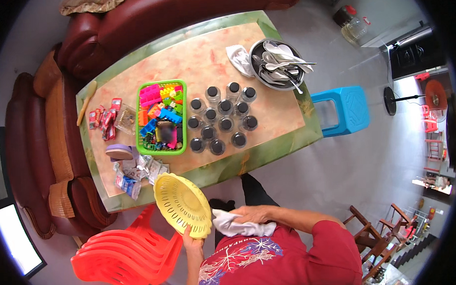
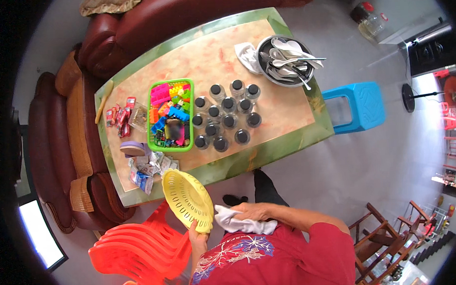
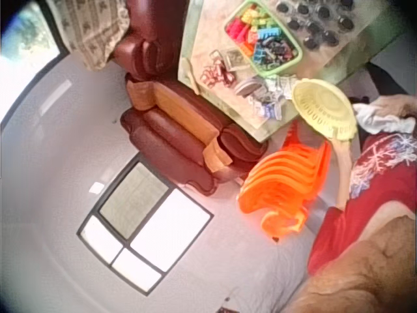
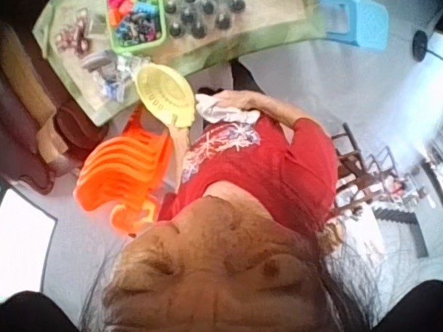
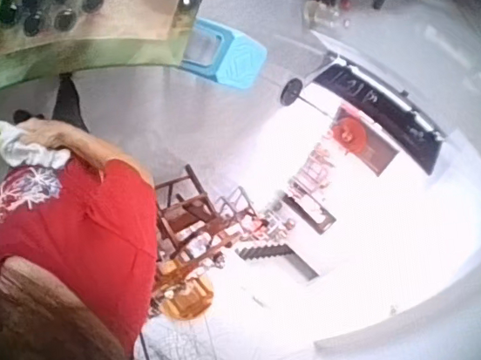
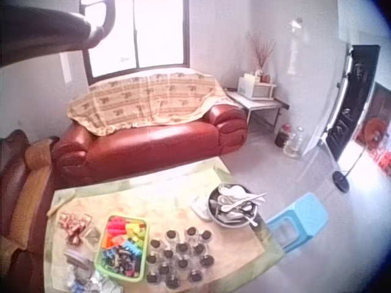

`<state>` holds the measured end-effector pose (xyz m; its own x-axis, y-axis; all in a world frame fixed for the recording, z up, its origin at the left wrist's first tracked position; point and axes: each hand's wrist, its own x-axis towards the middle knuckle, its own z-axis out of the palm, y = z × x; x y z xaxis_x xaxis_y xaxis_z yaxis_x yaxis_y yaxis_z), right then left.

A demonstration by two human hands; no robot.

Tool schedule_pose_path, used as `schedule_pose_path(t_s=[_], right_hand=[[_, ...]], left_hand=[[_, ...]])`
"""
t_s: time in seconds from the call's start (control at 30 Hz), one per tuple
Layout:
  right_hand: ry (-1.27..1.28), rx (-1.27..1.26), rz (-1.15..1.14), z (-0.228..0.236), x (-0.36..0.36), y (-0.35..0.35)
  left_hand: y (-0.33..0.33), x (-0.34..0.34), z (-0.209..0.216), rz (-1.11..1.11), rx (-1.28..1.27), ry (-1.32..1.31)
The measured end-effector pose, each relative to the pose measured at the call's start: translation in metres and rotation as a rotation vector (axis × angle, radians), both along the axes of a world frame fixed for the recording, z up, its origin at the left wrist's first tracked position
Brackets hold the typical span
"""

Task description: The person wipes a metal bowl and a yellow plastic basket with a white cloth. They then transfer spoons and forks from the basket into the bowl. Finally, the person wipes several small plastic bottles and the table surface with the cloth.

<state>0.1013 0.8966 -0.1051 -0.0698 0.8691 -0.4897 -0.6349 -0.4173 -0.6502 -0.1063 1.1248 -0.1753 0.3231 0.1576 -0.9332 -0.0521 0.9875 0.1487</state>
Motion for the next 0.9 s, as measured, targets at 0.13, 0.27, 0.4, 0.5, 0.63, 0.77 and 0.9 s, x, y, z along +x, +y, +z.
schedule_pose_path(t_s=[0.13, 0.27, 0.4, 0.5, 0.63, 0.77, 0.9], right_hand=[[-0.314, -0.189, -0.131, -0.056, 0.095, -0.065], [-1.212, -0.749, -0.179, -0.120, 0.199, -0.105], [-1.424, -0.878, 0.236, -0.130, 0.274, -0.092], [-1.753, -0.646, -0.135, -0.145, 0.346, -0.061], [-2.416, -0.515, 0.201, -0.147, 0.417, -0.001], [-2.402, -0.676, 0.358, -0.222, 0.468, -0.006], [-2.466, -0.486, 0.343, -0.239, 0.482, -0.001]], left_hand=[[-0.013, 0.017, -0.013, 0.057, 0.026, 0.141], [-0.029, 0.033, -0.016, 0.100, 0.060, 0.216], [-0.045, 0.039, -0.021, 0.217, 0.035, 0.211], [-0.057, 0.041, -0.024, 0.253, 0.051, 0.211], [-0.072, 0.043, -0.024, 0.320, 0.071, 0.202], [-0.080, 0.043, -0.030, 0.360, 0.110, 0.157], [-0.084, 0.046, -0.030, 0.402, 0.121, 0.230]])
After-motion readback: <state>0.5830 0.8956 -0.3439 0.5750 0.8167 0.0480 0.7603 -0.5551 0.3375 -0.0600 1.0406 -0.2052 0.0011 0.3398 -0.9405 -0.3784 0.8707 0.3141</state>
